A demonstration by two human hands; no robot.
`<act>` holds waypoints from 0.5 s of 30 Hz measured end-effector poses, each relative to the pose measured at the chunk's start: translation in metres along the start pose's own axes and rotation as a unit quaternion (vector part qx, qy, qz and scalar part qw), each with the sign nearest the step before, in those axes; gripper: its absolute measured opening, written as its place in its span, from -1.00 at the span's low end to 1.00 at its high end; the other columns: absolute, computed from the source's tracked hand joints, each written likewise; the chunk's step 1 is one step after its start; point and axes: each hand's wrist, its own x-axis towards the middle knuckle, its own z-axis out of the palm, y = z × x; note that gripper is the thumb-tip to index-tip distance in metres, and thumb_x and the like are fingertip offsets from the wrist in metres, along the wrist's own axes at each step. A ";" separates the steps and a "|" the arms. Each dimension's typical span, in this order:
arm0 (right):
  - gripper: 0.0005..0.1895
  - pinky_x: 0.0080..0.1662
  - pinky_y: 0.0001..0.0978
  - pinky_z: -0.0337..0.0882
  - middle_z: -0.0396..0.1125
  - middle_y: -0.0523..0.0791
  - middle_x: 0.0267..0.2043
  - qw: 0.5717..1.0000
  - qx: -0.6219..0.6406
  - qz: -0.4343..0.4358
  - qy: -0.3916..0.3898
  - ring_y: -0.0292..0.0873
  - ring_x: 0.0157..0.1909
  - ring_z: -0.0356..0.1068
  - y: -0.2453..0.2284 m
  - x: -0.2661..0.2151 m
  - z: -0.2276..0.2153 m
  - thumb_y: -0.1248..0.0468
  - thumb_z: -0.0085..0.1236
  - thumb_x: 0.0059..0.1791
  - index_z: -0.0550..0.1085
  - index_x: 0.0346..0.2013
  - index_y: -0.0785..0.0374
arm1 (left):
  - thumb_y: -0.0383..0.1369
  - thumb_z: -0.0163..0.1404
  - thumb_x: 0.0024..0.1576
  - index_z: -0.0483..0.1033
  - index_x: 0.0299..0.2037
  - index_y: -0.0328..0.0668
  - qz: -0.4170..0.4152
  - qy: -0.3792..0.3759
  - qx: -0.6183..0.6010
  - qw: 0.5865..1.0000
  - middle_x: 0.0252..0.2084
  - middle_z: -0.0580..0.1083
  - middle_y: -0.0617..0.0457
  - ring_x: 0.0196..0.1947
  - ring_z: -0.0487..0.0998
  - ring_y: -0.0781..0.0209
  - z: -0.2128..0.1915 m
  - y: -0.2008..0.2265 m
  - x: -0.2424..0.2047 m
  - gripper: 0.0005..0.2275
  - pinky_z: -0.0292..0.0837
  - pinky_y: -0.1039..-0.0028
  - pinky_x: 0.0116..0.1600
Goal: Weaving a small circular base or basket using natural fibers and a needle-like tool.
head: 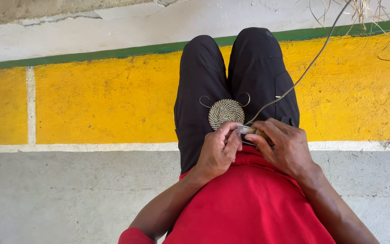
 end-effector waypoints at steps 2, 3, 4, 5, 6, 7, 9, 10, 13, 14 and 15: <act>-0.71 -0.44 -0.39 0.41 0.44 -0.15 -0.40 1.000 -0.006 0.008 -0.005 -0.24 -0.46 0.44 0.000 0.000 0.000 0.13 0.31 -0.04 0.55 -0.17 0.27 | -0.40 -0.17 0.38 0.43 0.01 -0.37 0.039 0.007 0.014 0.999 -0.47 0.47 0.08 -0.58 0.44 0.48 0.003 -0.013 -0.004 -0.82 0.38 0.60 -0.50; -0.70 -0.44 -0.38 0.41 0.43 -0.15 -0.43 1.000 -0.014 0.019 -0.007 -0.24 -0.48 0.43 0.000 0.000 0.000 0.13 0.31 -0.05 0.56 -0.16 0.27 | -0.40 -0.17 0.41 0.43 0.00 -0.37 0.079 0.009 0.029 0.996 -0.46 0.47 0.08 -0.52 0.46 0.48 0.003 -0.019 -0.005 -0.83 0.40 0.60 -0.44; -0.70 -0.44 -0.38 0.41 0.43 -0.15 -0.43 1.000 -0.015 0.019 -0.005 -0.24 -0.48 0.43 0.000 0.001 -0.001 0.13 0.31 -0.05 0.56 -0.16 0.27 | -0.40 -0.17 0.41 0.43 0.00 -0.37 0.081 0.008 0.030 0.996 -0.46 0.47 0.08 -0.52 0.46 0.48 0.002 -0.013 -0.005 -0.83 0.40 0.60 -0.44; -0.70 -0.44 -0.37 0.41 0.44 -0.15 -0.43 1.000 -0.014 0.024 -0.009 -0.24 -0.48 0.44 0.001 0.001 -0.001 0.13 0.32 -0.05 0.56 -0.16 0.27 | -0.38 -0.18 0.39 0.43 0.01 -0.36 0.039 -0.004 0.013 0.999 -0.50 0.44 0.10 -0.58 0.41 0.49 0.002 -0.007 -0.005 -0.81 0.37 0.60 -0.50; -0.70 -0.44 -0.37 0.41 0.44 -0.15 -0.44 0.999 -0.012 0.029 -0.013 -0.23 -0.48 0.45 0.002 0.002 -0.001 0.12 0.32 -0.06 0.57 -0.16 0.27 | -0.36 -0.19 0.38 0.43 0.01 -0.35 -0.003 -0.016 -0.003 1.000 -0.54 0.41 0.12 -0.65 0.36 0.49 0.001 -0.001 -0.005 -0.79 0.33 0.60 -0.55; -0.70 -0.44 -0.37 0.41 0.44 -0.15 -0.44 0.999 -0.013 0.031 -0.012 -0.23 -0.48 0.45 0.001 0.002 -0.002 0.12 0.32 -0.06 0.57 -0.16 0.27 | -0.36 -0.19 0.38 0.43 0.01 -0.35 -0.003 -0.018 -0.003 1.000 -0.54 0.41 0.12 -0.65 0.36 0.49 0.001 0.001 -0.005 -0.79 0.33 0.60 -0.55; -0.69 -0.42 -0.34 0.42 0.47 -0.13 -0.38 1.000 -0.002 0.004 -0.013 -0.20 -0.43 0.48 0.003 0.000 -0.004 0.12 0.33 -0.07 0.56 -0.17 0.27 | -0.31 -0.20 0.38 0.40 0.01 -0.32 -0.001 -0.019 -0.011 1.000 -0.54 0.40 0.14 -0.66 0.36 0.50 0.002 0.004 -0.006 -0.78 0.34 0.60 -0.57; -0.69 -0.42 -0.34 0.42 0.47 -0.13 -0.38 1.000 -0.002 0.006 -0.014 -0.20 -0.43 0.48 0.004 0.000 -0.004 0.12 0.33 -0.07 0.56 -0.17 0.27 | -0.31 -0.20 0.38 0.40 0.01 -0.32 -0.002 -0.021 -0.012 1.000 -0.54 0.40 0.14 -0.66 0.36 0.50 0.004 -0.001 -0.007 -0.78 0.34 0.60 -0.57; -0.68 -0.41 -0.35 0.43 0.47 -0.12 -0.37 1.000 0.002 -0.009 -0.012 -0.19 -0.41 0.48 0.007 0.000 -0.006 0.12 0.34 -0.09 0.55 -0.18 0.28 | -0.29 -0.21 0.42 0.38 -0.05 -0.32 0.029 -0.023 -0.019 0.999 -0.55 0.38 0.14 -0.64 0.35 0.49 0.006 -0.008 -0.008 -0.78 0.34 0.60 -0.55; -0.67 -0.40 -0.34 0.43 0.47 -0.12 -0.37 1.000 0.000 -0.016 -0.010 -0.19 -0.42 0.48 0.007 0.000 -0.007 0.12 0.35 -0.09 0.55 -0.18 0.27 | -0.28 -0.22 0.42 0.37 -0.06 -0.31 0.024 -0.026 -0.026 0.999 -0.55 0.38 0.14 -0.65 0.35 0.50 0.007 -0.006 -0.008 -0.78 0.34 0.60 -0.56; -0.67 -0.40 -0.34 0.43 0.46 -0.12 -0.37 1.000 -0.002 -0.024 -0.007 -0.19 -0.42 0.47 0.008 0.001 -0.008 0.13 0.36 -0.10 0.55 -0.18 0.27 | -0.27 -0.23 0.41 0.37 -0.06 -0.30 0.019 -0.028 -0.034 0.999 -0.56 0.37 0.15 -0.66 0.35 0.50 0.007 -0.004 -0.008 -0.77 0.34 0.61 -0.57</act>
